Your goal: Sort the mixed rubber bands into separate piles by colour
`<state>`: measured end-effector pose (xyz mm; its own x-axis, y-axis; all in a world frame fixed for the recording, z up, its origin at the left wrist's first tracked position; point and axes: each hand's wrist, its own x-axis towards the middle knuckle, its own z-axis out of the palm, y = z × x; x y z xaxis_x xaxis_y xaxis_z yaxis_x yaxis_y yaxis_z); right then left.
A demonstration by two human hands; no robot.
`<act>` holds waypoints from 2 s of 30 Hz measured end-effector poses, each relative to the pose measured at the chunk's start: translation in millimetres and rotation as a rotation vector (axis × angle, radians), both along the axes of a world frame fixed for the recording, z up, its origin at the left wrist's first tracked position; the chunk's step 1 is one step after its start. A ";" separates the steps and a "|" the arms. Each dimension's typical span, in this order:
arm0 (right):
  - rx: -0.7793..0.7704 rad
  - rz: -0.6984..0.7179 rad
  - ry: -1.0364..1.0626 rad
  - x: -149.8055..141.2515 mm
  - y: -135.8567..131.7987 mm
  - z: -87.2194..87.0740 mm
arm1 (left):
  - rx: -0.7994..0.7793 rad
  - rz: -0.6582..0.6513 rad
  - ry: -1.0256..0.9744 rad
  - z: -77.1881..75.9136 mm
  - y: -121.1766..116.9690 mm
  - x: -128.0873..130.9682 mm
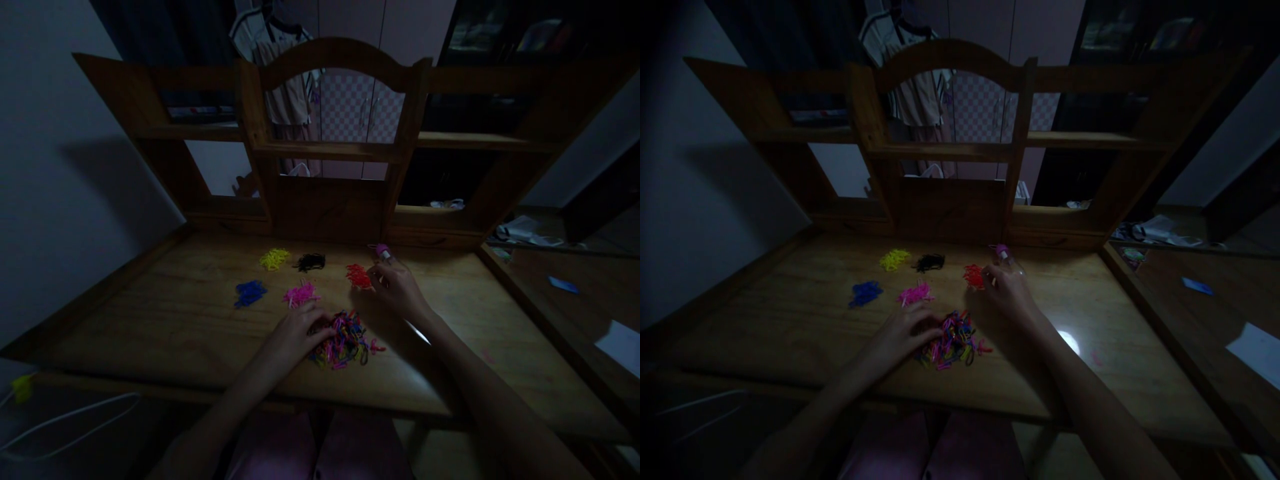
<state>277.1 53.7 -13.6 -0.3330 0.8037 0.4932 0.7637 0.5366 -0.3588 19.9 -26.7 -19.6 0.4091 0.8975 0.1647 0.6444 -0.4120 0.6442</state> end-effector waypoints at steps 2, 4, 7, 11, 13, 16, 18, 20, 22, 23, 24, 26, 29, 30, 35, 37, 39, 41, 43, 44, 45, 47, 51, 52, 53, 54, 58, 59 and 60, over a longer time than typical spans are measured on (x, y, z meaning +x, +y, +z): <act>0.004 0.002 0.001 0.0 0.2 0.0 | -0.003 -0.004 -0.008 0.0 -3.3 -1.0; 0.003 0.011 0.002 -0.1 0.0 -0.3 | -0.009 -0.007 -0.007 0.0 -5.4 -2.1; -0.020 0.017 0.002 -0.2 -0.4 -1.3 | -0.015 -0.004 0.013 -0.2 -6.7 -1.9; -0.030 0.010 0.002 -0.1 0.1 -1.9 | -0.012 -0.003 0.058 1.1 -7.4 2.1; -0.028 0.013 -0.002 -0.2 0.0 -1.3 | -0.004 -0.006 0.053 2.3 -7.9 3.8; -0.017 0.006 -0.004 -0.9 -1.3 0.6 | -0.014 0.011 0.003 3.1 -8.5 3.8; -0.014 0.002 -0.005 -1.6 -2.3 1.8 | -0.056 0.019 -0.045 2.8 -8.3 2.5; -0.028 0.003 -0.004 -1.8 -2.6 2.1 | -0.109 0.020 -0.097 2.6 -7.8 1.2; -0.053 0.004 -0.003 -1.4 -2.1 1.3 | -0.150 0.030 -0.150 3.4 -7.4 0.3; -0.062 0.003 -0.002 -0.9 -1.6 0.6 | -0.169 0.034 -0.175 4.3 -7.3 0.2; -0.069 0.004 -0.004 -0.4 -0.9 -0.2 | -0.190 0.036 -0.200 5.3 -7.3 0.1; -0.070 0.005 -0.009 0.8 0.4 -1.9 | -0.239 0.033 -0.259 7.9 -7.5 0.2; -0.051 0.002 -0.011 1.8 1.5 -3.7 | -0.308 0.024 -0.348 11.8 -8.0 -0.2; -0.049 0.001 -0.011 1.9 1.5 -4.0 | -0.325 0.022 -0.371 13.0 -8.1 -0.5; -0.035 0.000 -0.021 1.3 1.1 -3.4 | -0.352 0.034 -0.406 17.0 -7.6 -2.6; -0.021 -0.001 -0.025 1.0 1.2 -2.8 | -0.363 0.051 -0.401 17.0 -7.4 -3.1; -0.023 -0.003 -0.030 0.6 1.3 -2.3 | -0.377 0.064 -0.399 16.5 -7.4 -3.4; -0.029 -0.007 -0.032 0.3 1.1 -1.9 | -0.385 0.063 -0.410 16.0 -7.3 -3.3; -0.034 -0.008 -0.030 0.1 0.8 -1.8 | -0.382 0.038 -0.444 16.0 -6.7 -3.3; -0.032 -0.006 -0.030 0.1 0.7 -1.9 | -0.377 0.023 -0.466 16.1 -6.3 -3.3; -0.028 -0.004 -0.030 0.1 0.6 -1.9 | -0.371 0.012 -0.485 16.3 -5.8 -3.4; -0.022 -0.002 -0.035 0.3 0.6 -2.2 | -0.354 0.009 -0.512 16.4 -4.7 -3.9; -0.018 -0.009 -0.035 0.5 0.9 -2.8 | -0.396 0.063 -0.553 16.8 -4.7 -5.4; -0.015 -0.011 -0.033 0.5 1.0 -2.9 | -0.429 0.082 -0.566 17.2 -5.4 -5.7; -0.013 -0.012 -0.030 0.5 1.1 -2.9 | -0.461 0.103 -0.578 17.6 -6.2 -6.0; -0.013 -0.011 -0.027 0.5 1.1 -2.9 | -0.485 0.121 -0.589 18.0 -7.0 -6.2; -0.039 -0.008 -0.018 1.1 1.2 -3.0 | -0.495 0.153 -0.647 18.1 -9.2 -6.7; -0.049 -0.007 -0.015 1.2 1.3 -3.2 | -0.492 0.154 -0.665 17.6 -9.4 -6.7; -0.054 -0.004 -0.013 1.3 1.4 -3.3 | -0.489 0.153 -0.681 17.1 -9.5 -6.8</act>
<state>278.4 55.1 -16.9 -0.3356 0.8305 0.4445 0.7708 0.5134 -0.3772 13.1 -36.2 -2.5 0.2298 0.9691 -0.0893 0.0777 0.0732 0.9943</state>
